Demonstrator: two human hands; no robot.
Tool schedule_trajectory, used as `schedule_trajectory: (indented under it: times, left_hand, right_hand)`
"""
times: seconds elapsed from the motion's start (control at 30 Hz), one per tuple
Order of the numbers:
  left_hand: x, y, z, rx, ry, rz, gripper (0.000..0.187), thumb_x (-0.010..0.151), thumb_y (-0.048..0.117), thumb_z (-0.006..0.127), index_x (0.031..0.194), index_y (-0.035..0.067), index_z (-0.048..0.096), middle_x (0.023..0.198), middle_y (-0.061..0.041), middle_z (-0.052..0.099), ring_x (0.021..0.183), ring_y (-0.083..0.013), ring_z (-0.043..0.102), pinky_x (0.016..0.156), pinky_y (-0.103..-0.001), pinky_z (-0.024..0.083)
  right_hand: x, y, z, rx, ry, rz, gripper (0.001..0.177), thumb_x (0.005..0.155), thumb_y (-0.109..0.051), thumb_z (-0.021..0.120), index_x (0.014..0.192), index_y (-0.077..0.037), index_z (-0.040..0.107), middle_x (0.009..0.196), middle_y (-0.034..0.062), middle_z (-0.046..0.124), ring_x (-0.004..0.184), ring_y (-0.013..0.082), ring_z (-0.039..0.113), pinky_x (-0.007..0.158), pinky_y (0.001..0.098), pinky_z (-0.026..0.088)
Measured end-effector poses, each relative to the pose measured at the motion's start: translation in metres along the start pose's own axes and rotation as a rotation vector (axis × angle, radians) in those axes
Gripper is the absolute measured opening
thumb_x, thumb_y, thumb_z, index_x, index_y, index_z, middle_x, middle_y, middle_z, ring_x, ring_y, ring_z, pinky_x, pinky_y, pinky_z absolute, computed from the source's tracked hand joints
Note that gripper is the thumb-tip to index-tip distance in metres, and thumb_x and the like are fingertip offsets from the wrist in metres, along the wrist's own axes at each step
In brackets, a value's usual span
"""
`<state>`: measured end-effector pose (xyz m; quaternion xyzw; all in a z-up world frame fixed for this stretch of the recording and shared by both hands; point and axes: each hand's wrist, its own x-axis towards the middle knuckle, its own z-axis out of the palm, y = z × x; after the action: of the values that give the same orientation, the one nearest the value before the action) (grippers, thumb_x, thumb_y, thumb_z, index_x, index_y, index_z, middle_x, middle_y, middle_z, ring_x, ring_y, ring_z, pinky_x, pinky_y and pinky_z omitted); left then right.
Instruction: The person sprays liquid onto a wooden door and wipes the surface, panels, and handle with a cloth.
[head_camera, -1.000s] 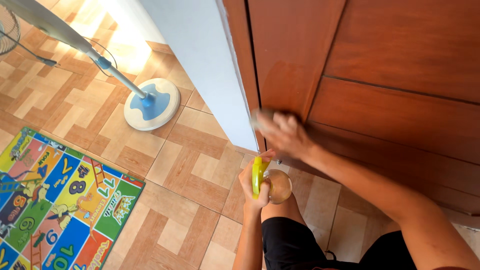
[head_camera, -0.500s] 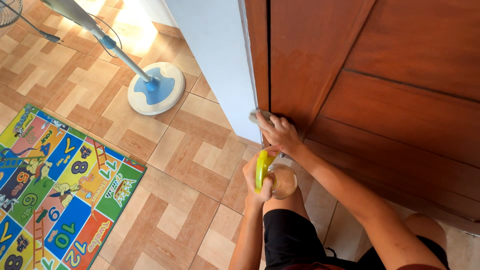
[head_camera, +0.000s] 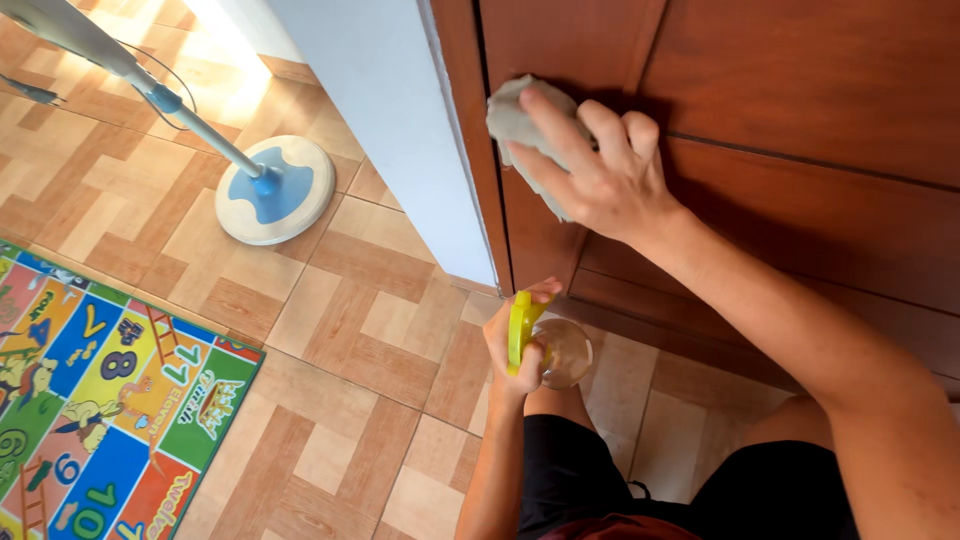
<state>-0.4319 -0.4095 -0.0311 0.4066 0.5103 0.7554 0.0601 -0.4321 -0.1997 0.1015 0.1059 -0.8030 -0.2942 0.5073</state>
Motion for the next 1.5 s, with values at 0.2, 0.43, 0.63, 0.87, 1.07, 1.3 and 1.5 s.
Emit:
schedule_trajectory:
  times: [0.2, 0.43, 0.63, 0.87, 1.07, 1.3, 1.5]
  left_hand:
    - [-0.002, -0.003, 0.006, -0.041, -0.03, -0.024, 0.052, 0.064, 0.003, 0.043, 0.112, -0.008, 0.06, 0.12, -0.026, 0.071, 0.128, -0.0393, 0.066, 0.117, -0.047, 0.046]
    - [-0.016, 0.003, -0.013, 0.046, -0.01, -0.06, 0.048, 0.068, 0.003, 0.046, 0.112, -0.006, 0.06, 0.123, -0.025, 0.071, 0.125, -0.0373, 0.068, 0.112, -0.042, 0.049]
    - [-0.03, -0.002, -0.026, 0.067, 0.02, -0.087, 0.049, 0.069, 0.003, 0.046, 0.114, -0.007, 0.06, 0.123, -0.025, 0.071, 0.127, -0.0382, 0.068, 0.113, -0.043, 0.049]
    - [-0.036, -0.017, -0.039, 0.041, 0.082, -0.116, 0.049, 0.068, 0.002, 0.044, 0.114, -0.009, 0.06, 0.122, -0.027, 0.071, 0.13, -0.0375, 0.065, 0.115, -0.046, 0.049]
    - [-0.04, -0.023, -0.052, 0.064, 0.121, -0.153, 0.05, 0.067, 0.003, 0.045, 0.113, -0.009, 0.06, 0.123, -0.027, 0.07, 0.126, -0.0367, 0.066, 0.113, -0.046, 0.05]
    - [-0.038, -0.025, -0.058, 0.145, 0.1, -0.092, 0.048, 0.07, 0.004, 0.047, 0.115, -0.008, 0.059, 0.124, -0.024, 0.071, 0.127, -0.0359, 0.067, 0.113, -0.044, 0.05]
    - [-0.04, -0.024, -0.052, 0.165, 0.069, -0.119, 0.048, 0.07, 0.005, 0.047, 0.115, -0.007, 0.061, 0.125, -0.025, 0.071, 0.125, -0.0361, 0.068, 0.112, -0.044, 0.05]
  right_hand:
    - [-0.051, -0.042, 0.004, -0.014, -0.096, 0.035, 0.024, 0.101, -0.03, 0.075, 0.123, -0.021, 0.079, 0.147, 0.0045, 0.058, 0.104, 0.0193, 0.051, 0.084, 0.0339, 0.033]
    - [-0.187, -0.146, 0.048, 0.164, -0.63, -0.003, 0.047, 0.097, -0.028, 0.055, 0.136, -0.005, 0.07, 0.118, 0.0067, 0.063, 0.078, 0.0186, 0.053, 0.072, 0.0324, 0.04]
    - [-0.193, -0.162, 0.048, 0.522, -0.758, 0.16, 0.053, 0.097, -0.026, 0.059, 0.145, -0.003, 0.061, 0.12, 0.009, 0.058, 0.089, 0.0236, 0.057, 0.072, 0.0334, 0.045]
    - [-0.061, -0.09, 0.058, 0.105, -0.083, 0.07, 0.028, 0.098, -0.028, 0.069, 0.126, -0.025, 0.076, 0.148, 0.0073, 0.057, 0.105, 0.0187, 0.051, 0.082, 0.0363, 0.033]
    - [-0.109, -0.158, 0.097, 0.104, -0.101, 0.13, 0.025, 0.099, -0.03, 0.07, 0.122, -0.026, 0.079, 0.148, 0.0031, 0.055, 0.107, 0.0215, 0.05, 0.087, 0.0389, 0.037]
    - [-0.223, -0.234, 0.123, 0.187, -0.501, -0.074, 0.023, 0.086, -0.025, 0.066, 0.103, -0.014, 0.078, 0.144, -0.001, 0.057, 0.104, 0.0151, 0.055, 0.079, 0.0299, 0.044]
    - [-0.223, -0.218, 0.108, 0.332, -0.896, -0.399, 0.015, 0.091, -0.019, 0.065, 0.099, -0.012, 0.075, 0.135, 0.0018, 0.057, 0.114, 0.0204, 0.055, 0.084, 0.0323, 0.043]
